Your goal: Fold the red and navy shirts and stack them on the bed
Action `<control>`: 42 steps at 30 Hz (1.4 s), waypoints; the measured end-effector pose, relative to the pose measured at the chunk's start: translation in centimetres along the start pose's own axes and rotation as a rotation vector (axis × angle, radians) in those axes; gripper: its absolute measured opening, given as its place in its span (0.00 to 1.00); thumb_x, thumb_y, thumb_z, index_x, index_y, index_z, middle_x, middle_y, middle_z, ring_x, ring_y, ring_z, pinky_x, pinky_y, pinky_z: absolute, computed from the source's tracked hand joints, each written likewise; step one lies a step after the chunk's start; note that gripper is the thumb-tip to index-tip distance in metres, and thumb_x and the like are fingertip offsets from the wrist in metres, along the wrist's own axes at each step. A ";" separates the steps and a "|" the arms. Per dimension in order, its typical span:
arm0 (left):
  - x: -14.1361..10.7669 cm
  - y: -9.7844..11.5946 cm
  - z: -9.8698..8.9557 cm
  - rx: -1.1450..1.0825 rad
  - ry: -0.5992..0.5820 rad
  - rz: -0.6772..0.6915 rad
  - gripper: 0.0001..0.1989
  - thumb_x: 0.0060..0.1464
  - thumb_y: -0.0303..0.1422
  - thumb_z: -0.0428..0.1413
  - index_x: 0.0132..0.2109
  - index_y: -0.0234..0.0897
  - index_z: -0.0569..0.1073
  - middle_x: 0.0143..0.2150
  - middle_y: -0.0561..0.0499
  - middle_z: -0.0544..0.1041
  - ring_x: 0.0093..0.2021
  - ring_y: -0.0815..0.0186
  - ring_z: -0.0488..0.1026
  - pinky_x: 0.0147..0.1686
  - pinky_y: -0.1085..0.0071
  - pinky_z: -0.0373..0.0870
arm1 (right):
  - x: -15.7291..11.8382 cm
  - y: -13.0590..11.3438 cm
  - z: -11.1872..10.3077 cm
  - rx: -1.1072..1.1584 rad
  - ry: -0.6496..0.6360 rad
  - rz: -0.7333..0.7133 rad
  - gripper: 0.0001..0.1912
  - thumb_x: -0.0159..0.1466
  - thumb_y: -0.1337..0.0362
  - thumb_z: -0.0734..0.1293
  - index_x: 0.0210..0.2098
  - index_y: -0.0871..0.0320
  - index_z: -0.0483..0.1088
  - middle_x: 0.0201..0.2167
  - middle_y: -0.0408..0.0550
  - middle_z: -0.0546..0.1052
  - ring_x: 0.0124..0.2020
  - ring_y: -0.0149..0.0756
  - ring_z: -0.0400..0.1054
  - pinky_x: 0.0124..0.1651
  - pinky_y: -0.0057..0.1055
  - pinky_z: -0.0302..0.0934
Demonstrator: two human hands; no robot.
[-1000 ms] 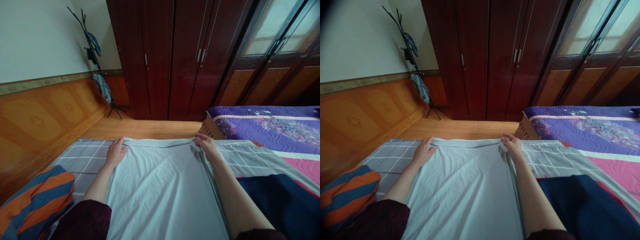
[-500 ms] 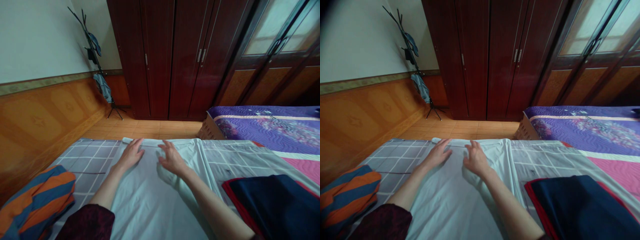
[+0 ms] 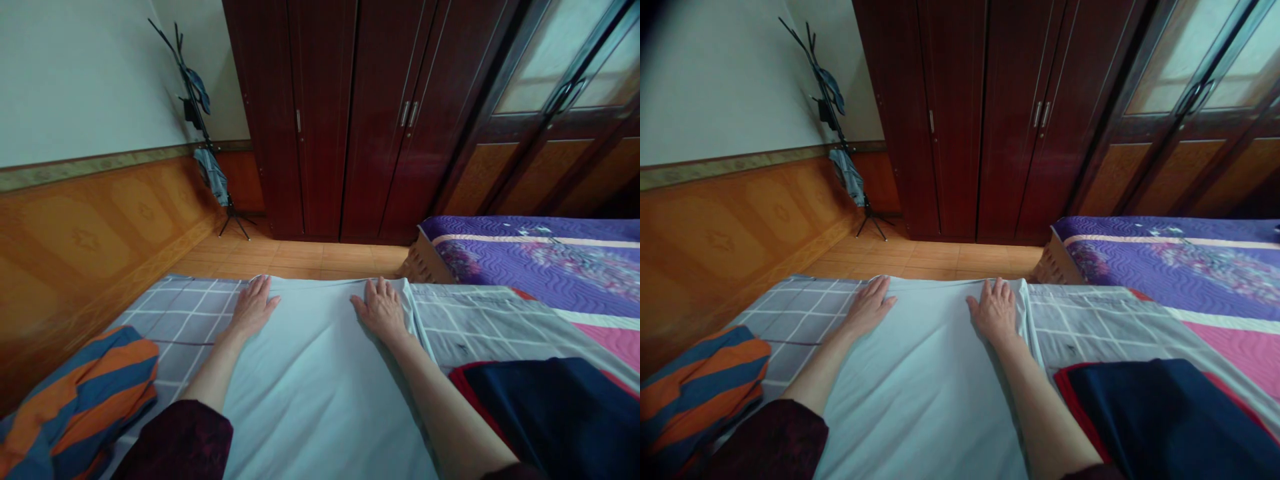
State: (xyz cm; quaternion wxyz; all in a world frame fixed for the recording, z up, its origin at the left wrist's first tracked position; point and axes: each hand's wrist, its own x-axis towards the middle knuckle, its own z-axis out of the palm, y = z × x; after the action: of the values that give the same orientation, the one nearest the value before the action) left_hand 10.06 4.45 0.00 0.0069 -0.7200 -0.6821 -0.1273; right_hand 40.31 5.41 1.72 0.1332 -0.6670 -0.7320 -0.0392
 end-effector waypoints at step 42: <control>1.5 -5.8 -0.7 -0.463 0.236 -0.432 0.13 0.50 0.34 0.50 0.39 0.35 0.76 0.33 0.50 0.80 0.33 0.64 0.76 0.32 0.74 0.69 | -1.9 -4.6 -0.7 0.309 0.034 -0.440 0.09 0.62 0.70 0.61 0.30 0.57 0.73 0.32 0.48 0.75 0.38 0.36 0.65 0.42 0.28 0.57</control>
State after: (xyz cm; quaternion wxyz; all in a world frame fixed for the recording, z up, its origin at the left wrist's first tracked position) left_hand 4.24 6.20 0.05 -0.1053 -0.5217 -0.7663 -0.3599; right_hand 36.06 2.96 2.49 0.2341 -0.4629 -0.8542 0.0337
